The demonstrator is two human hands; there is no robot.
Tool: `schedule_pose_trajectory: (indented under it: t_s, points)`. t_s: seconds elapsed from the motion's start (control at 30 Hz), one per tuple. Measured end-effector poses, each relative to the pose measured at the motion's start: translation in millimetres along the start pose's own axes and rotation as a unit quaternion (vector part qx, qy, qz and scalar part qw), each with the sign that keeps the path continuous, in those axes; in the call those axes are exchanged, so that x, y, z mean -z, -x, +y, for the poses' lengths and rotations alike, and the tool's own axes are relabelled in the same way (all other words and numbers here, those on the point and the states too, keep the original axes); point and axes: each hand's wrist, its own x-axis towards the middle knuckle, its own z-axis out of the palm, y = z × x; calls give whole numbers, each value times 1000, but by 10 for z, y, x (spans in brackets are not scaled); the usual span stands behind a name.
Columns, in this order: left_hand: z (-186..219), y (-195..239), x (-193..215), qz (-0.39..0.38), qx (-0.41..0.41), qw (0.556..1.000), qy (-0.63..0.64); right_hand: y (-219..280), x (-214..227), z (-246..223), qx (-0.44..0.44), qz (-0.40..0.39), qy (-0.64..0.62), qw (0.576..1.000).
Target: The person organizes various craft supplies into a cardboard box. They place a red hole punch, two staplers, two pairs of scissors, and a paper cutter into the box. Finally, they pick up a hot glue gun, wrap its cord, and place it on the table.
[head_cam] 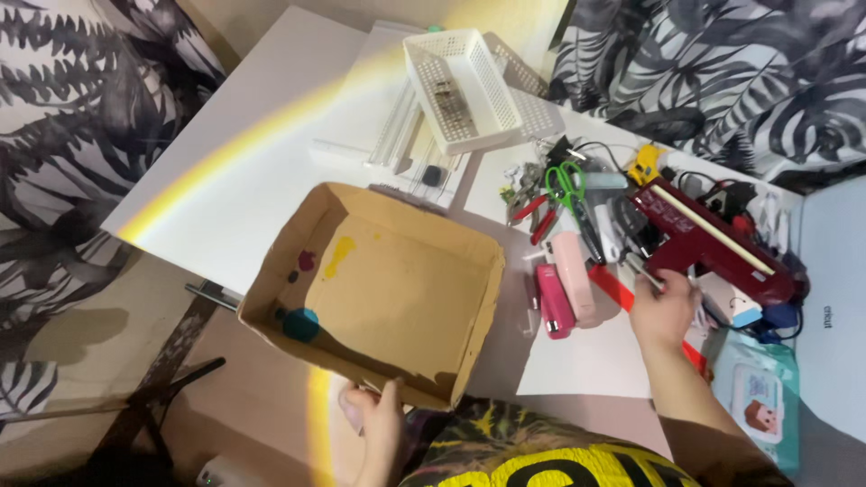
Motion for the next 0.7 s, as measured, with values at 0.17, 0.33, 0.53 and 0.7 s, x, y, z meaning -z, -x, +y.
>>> schedule_pose_trajectory:
  t_s: [0.17,0.33,0.53,0.7]
  points:
    - [-138,41,-101,-39,8,992,118,-455,-69,-234,-427,10,-369,826]
    - [22,233,7,-83,86,965,234,-711,-114,-215,-572,-45,-382,725]
    - [126,343,98,-94,132,934,319,-637,366,-590,-555,-83,-500,660]
    - [-86,148,78,-17,14,1000,22,-283,288,-552,-320,-152,-542,762]
